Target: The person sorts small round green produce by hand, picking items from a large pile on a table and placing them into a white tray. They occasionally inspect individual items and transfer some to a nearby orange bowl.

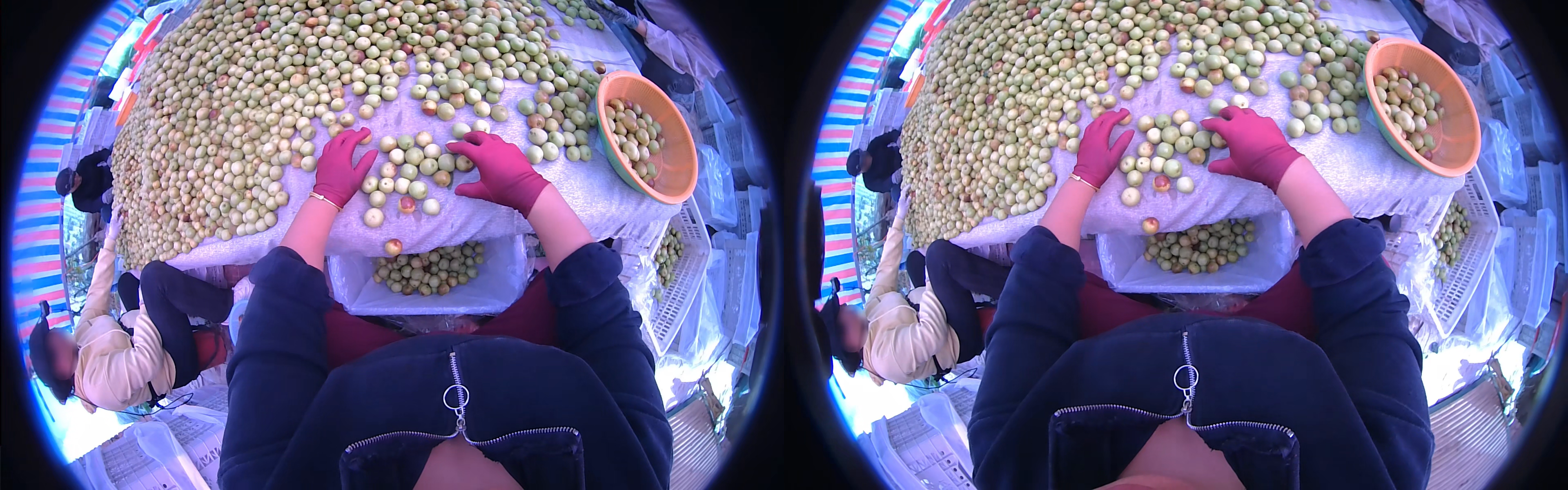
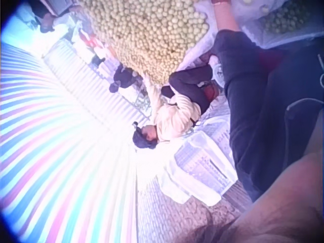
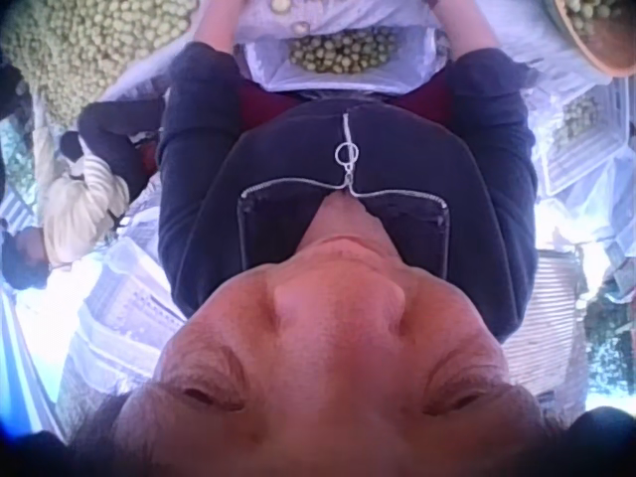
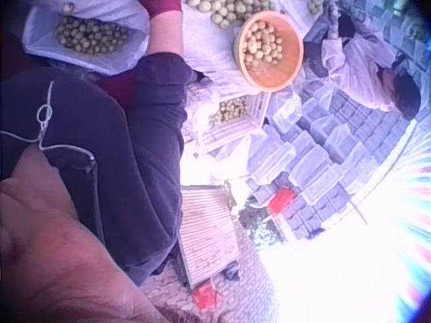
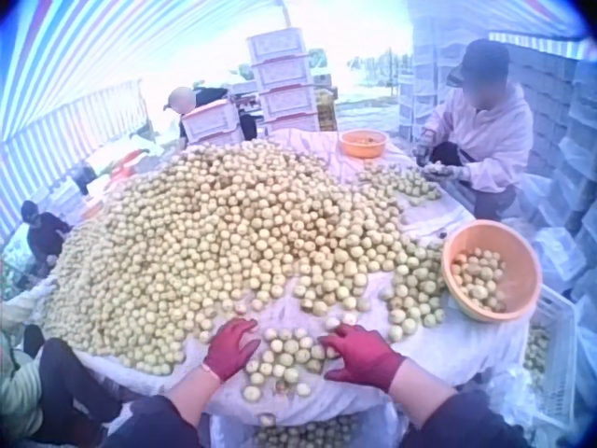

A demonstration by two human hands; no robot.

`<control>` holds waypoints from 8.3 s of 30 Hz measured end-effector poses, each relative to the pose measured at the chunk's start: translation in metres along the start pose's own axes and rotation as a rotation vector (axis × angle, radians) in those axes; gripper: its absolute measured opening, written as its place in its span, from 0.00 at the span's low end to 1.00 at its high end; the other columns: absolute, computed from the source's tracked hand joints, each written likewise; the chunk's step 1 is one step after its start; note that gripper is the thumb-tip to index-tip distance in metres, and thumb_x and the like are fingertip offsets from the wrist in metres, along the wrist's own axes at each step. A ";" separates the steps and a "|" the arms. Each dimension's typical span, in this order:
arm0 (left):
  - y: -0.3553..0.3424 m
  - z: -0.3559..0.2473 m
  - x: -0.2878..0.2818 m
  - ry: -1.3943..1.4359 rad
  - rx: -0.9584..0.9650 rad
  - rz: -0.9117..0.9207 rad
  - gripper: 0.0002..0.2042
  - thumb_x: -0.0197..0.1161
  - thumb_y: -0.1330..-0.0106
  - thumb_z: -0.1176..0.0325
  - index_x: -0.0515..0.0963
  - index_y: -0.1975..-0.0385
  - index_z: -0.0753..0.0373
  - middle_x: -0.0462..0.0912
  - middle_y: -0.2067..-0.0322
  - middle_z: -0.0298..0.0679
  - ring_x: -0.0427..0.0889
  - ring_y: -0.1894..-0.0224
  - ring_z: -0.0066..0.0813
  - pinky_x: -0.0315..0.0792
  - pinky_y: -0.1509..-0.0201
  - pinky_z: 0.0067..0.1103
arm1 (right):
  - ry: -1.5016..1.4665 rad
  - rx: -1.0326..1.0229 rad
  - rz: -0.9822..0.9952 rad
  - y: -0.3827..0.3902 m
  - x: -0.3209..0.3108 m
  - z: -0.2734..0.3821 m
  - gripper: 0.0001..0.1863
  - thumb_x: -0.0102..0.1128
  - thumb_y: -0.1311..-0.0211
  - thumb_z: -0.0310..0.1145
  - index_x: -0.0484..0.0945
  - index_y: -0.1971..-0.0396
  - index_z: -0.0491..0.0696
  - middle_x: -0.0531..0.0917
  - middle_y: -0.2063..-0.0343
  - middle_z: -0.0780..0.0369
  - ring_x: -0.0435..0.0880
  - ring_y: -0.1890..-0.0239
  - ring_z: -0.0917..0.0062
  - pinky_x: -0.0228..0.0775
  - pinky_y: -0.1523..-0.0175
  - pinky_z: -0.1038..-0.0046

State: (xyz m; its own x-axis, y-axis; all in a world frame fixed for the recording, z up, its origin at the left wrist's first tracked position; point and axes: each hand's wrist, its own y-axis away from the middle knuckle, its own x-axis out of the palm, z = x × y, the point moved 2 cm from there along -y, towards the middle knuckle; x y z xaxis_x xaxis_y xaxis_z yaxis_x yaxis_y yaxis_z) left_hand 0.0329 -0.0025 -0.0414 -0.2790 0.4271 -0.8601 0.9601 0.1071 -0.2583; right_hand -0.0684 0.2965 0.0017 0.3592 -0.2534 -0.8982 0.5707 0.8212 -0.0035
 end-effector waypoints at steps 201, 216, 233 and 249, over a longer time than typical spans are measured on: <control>-0.041 0.091 -0.037 -0.080 -0.269 0.177 0.13 0.61 0.32 0.66 0.78 0.49 0.58 0.84 0.58 0.46 0.84 0.56 0.44 0.77 0.53 0.33 | -0.192 -0.111 -0.332 -0.017 0.046 0.017 0.09 0.64 0.47 0.25 0.82 0.64 0.49 0.84 0.59 0.60 0.82 0.55 0.61 0.74 0.49 0.61; -0.075 0.146 -0.044 -0.124 -0.380 0.162 0.14 0.67 0.36 0.64 0.78 0.53 0.57 0.83 0.58 0.44 0.85 0.64 0.38 0.79 0.60 0.31 | -0.211 -0.106 -0.330 -0.017 0.045 0.018 0.10 0.64 0.48 0.24 0.82 0.64 0.49 0.84 0.59 0.59 0.82 0.55 0.61 0.74 0.49 0.61; -0.101 0.140 -0.021 -0.280 -0.345 0.226 0.14 0.60 0.37 0.67 0.80 0.51 0.53 0.83 0.54 0.48 0.82 0.50 0.49 0.77 0.49 0.37 | -0.200 -0.107 -0.339 -0.017 0.043 0.017 0.09 0.64 0.48 0.24 0.82 0.65 0.50 0.84 0.60 0.60 0.82 0.56 0.62 0.74 0.50 0.62; -0.103 0.170 -0.038 0.126 -0.615 0.006 0.12 0.70 0.43 0.64 0.80 0.62 0.59 0.86 0.73 0.41 0.86 0.72 0.35 0.80 0.65 0.28 | -0.230 -0.109 -0.345 -0.019 0.044 0.019 0.10 0.64 0.48 0.23 0.82 0.65 0.49 0.84 0.60 0.60 0.82 0.57 0.61 0.74 0.51 0.62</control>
State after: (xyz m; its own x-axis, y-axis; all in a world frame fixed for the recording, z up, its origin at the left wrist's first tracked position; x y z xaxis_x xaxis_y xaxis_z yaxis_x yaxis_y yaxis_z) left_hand -0.0587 -0.1818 -0.0570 -0.3054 0.5276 -0.7927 0.8066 0.5857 0.0791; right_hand -0.0497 0.2606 -0.0293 0.3238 -0.6198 -0.7148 0.6092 0.7146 -0.3438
